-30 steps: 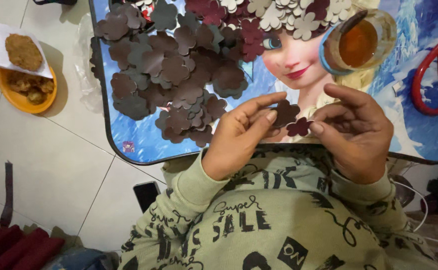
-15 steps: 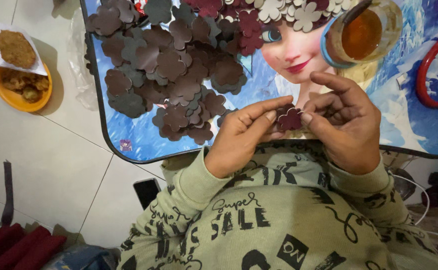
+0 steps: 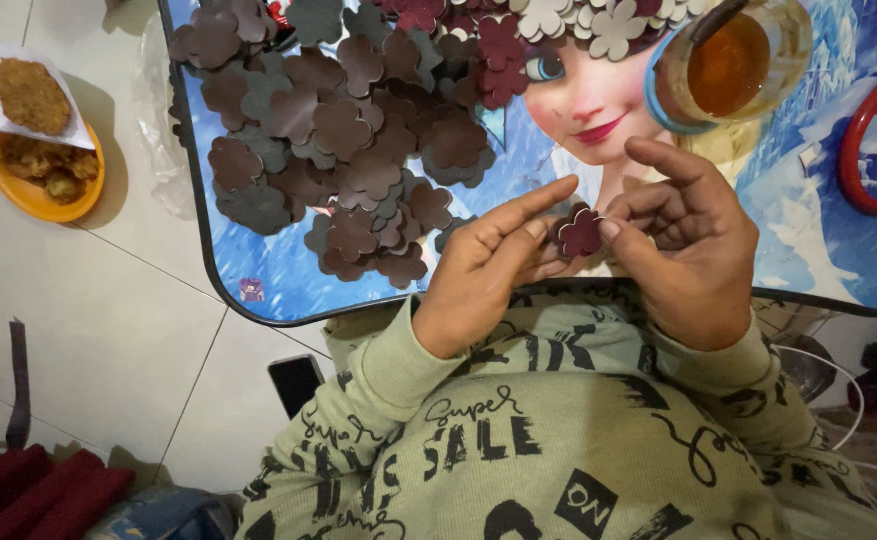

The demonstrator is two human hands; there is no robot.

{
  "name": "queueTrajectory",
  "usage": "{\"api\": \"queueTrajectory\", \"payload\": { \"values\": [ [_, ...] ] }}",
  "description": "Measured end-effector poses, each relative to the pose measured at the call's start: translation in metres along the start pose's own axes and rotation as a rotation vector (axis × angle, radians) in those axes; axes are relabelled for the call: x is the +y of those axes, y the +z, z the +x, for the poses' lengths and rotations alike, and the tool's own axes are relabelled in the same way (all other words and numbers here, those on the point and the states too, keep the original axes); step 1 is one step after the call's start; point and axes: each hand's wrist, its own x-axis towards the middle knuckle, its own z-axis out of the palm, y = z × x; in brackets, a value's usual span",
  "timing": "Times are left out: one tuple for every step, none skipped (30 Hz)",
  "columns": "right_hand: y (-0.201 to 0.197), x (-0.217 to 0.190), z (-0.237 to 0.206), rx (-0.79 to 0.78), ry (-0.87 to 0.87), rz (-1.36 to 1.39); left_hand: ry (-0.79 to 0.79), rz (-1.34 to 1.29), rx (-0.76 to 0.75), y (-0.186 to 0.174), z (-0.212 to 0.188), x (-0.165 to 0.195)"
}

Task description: The person sits on the floor and assembles flower-shaped cutout pieces on their lap, picking up pieces one at a time and pressing them together into layered flower shapes, placing finished flowers on the mat among a large pile of cutouts.

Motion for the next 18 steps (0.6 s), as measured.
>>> {"api": "queueTrajectory", "payload": {
  "values": [
    [0.0,0.0,0.0,0.007,-0.003,-0.01,0.007,0.019,0.017,0.0,0.0,-0.001],
    [0.001,0.001,-0.001,0.004,-0.017,-0.009,0.014,0.037,0.034,0.001,0.0,-0.002],
    [0.001,0.002,-0.001,0.002,-0.031,-0.008,0.022,0.056,0.05,0.003,0.001,-0.003],
    [0.002,0.003,-0.001,0.001,-0.045,-0.007,0.051,0.039,0.034,0.003,0.001,-0.004],
    [0.003,0.005,-0.001,0.0,-0.069,-0.023,0.079,0.023,0.017,0.004,0.002,-0.004],
    [0.005,0.006,-0.001,-0.001,-0.091,-0.039,0.108,0.005,0.0,0.006,0.002,-0.004],
    [0.005,0.007,-0.001,-0.003,-0.113,-0.056,0.108,0.019,0.023,0.007,0.002,-0.005],
    [0.006,0.008,-0.002,-0.001,-0.12,-0.062,0.108,0.032,0.046,0.009,0.001,-0.005],
    [0.006,0.008,-0.002,0.0,-0.127,-0.068,0.108,0.046,0.069,0.01,0.001,-0.005],
    [0.007,0.009,-0.003,0.002,-0.132,-0.074,0.112,0.038,0.081,0.011,0.002,-0.005],
    [0.008,0.009,-0.004,0.002,-0.137,-0.086,0.116,0.03,0.092,0.012,0.002,-0.005],
    [0.009,0.01,-0.004,0.003,-0.142,-0.099,0.121,0.023,0.103,0.012,0.003,-0.005],
    [0.009,0.01,-0.004,0.004,-0.147,-0.112,0.119,0.029,0.112,0.013,0.004,-0.004],
    [0.009,0.01,-0.004,0.006,-0.137,-0.107,0.114,0.034,0.12,0.013,0.005,-0.004],
    [0.008,0.01,-0.003,0.008,-0.127,-0.101,0.109,0.04,0.128,0.014,0.006,-0.005],
    [0.008,0.011,-0.003,0.009,-0.121,-0.095,0.115,0.047,0.129,0.014,0.007,-0.005],
    [0.008,0.011,-0.002,0.005,-0.129,-0.093,0.122,0.055,0.131,0.014,0.007,-0.005],
    [0.008,0.011,-0.002,0.002,-0.137,-0.092,0.128,0.062,0.133,0.015,0.008,-0.005]
  ]
}}
